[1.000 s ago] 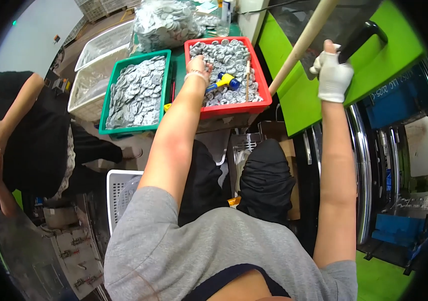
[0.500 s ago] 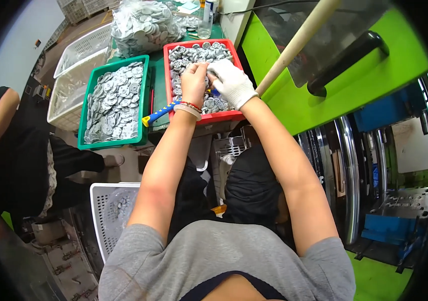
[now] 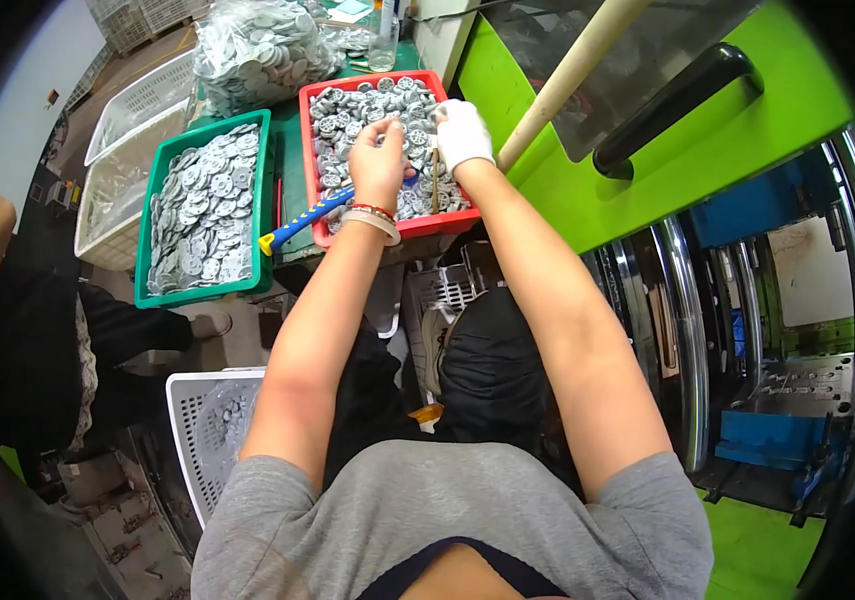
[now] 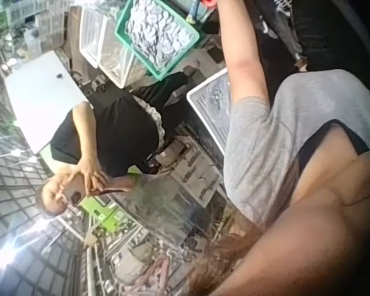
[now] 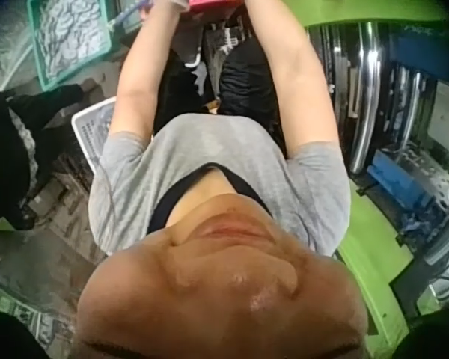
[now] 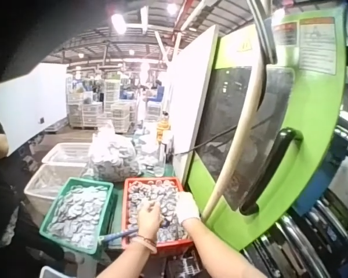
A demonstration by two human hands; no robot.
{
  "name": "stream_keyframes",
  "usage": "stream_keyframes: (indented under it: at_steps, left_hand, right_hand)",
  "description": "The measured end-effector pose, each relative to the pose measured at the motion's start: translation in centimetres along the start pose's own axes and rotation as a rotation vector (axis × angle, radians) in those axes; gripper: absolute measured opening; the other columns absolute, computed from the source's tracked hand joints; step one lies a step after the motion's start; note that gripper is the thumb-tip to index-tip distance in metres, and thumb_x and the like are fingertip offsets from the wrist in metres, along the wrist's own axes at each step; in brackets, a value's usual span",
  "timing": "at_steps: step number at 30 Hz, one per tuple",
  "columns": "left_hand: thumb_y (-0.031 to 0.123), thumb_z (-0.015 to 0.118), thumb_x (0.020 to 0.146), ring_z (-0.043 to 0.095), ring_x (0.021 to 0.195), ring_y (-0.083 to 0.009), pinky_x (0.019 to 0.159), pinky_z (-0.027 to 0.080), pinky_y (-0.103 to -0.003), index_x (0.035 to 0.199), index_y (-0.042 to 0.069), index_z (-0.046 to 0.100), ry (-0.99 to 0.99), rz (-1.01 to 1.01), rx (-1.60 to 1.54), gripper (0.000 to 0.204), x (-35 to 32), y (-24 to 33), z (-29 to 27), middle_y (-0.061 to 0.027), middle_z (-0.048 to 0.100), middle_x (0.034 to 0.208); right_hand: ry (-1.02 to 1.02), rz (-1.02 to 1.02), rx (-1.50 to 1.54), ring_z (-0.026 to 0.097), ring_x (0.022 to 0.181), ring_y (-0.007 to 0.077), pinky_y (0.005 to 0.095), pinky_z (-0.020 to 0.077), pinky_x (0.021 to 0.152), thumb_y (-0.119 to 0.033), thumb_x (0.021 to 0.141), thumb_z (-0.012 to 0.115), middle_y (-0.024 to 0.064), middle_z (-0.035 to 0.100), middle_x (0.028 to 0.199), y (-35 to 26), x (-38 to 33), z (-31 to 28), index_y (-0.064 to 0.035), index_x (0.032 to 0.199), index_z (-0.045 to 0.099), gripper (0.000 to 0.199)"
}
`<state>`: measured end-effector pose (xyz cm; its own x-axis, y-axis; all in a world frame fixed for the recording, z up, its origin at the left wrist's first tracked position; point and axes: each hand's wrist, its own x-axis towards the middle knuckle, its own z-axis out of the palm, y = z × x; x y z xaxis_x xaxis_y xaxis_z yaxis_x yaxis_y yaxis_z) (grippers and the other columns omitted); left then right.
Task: The person operates an injection molding machine, removing molded plastic parts from the mold by hand and tapping the mold with a hammer. They handle circular plastic parts, wiping them with a stick applicator and placing parts into the mold.
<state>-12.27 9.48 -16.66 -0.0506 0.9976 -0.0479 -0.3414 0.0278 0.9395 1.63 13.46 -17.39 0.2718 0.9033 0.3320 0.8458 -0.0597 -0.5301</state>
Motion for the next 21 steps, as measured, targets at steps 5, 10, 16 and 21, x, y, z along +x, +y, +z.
stream_keyframes:
  at_steps: [5, 10, 16, 21]
  left_hand:
    - [0.017, 0.057, 0.087, 0.05, 0.048, -0.0068, 0.041, 0.046, -0.022, 0.113, 0.003, 0.057, -0.057, -0.037, 0.159, 0.03, -0.3, -0.7, -0.9, -0.0037, 0.057, 0.077]
    - [0.026, 0.062, 0.086, 0.051, 0.048, -0.0079, 0.04, 0.045, -0.022, 0.11, 0.004, 0.058, -0.05, -0.107, 0.096, 0.033, 0.4, -1.3, -1.3, -0.0041, 0.058, 0.077]
    - [0.032, 0.06, 0.088, 0.057, 0.056, -0.0097, 0.045, 0.047, -0.023, 0.1, 0.004, 0.061, 0.031, 0.275, 0.607, 0.03, 1.2, -3.2, -1.8, -0.0009, 0.058, 0.07]
    - [0.03, 0.053, 0.092, 0.054, 0.06, -0.0075, 0.049, 0.047, -0.023, 0.096, 0.006, 0.058, -0.41, -0.031, 0.318, 0.025, 1.7, -1.0, -2.3, 0.0013, 0.054, 0.069]
  right_hand:
    - [0.056, -0.134, 0.02, 0.064, 0.078, 0.0335, 0.0426, 0.0516, 0.07, -0.019, 0.084, 0.055, 0.0179, 0.064, 0.082, 0.5, 0.3, 0.9, -0.0047, 0.09, 0.063, 0.017]
    - [-0.304, 0.256, 0.866, 0.063, 0.064, 0.0159, 0.0292, 0.0543, 0.057, -0.012, 0.09, 0.053, 0.0098, 0.062, 0.078, -1.7, -2.6, 0.0, -0.0018, 0.101, 0.057, 0.015]
    - [-0.106, 0.026, 0.586, 0.064, 0.069, 0.016, 0.028, 0.0536, 0.062, -0.013, 0.083, 0.06, 0.011, 0.065, 0.083, -2.2, -3.8, -0.6, 0.0002, 0.093, 0.061, 0.017]
    - [-0.236, 0.198, 0.945, 0.06, 0.064, 0.0123, 0.0272, 0.0516, 0.058, -0.013, 0.085, 0.06, 0.0054, 0.063, 0.079, 1.0, -2.3, 0.0, 0.0011, 0.092, 0.06, 0.016]
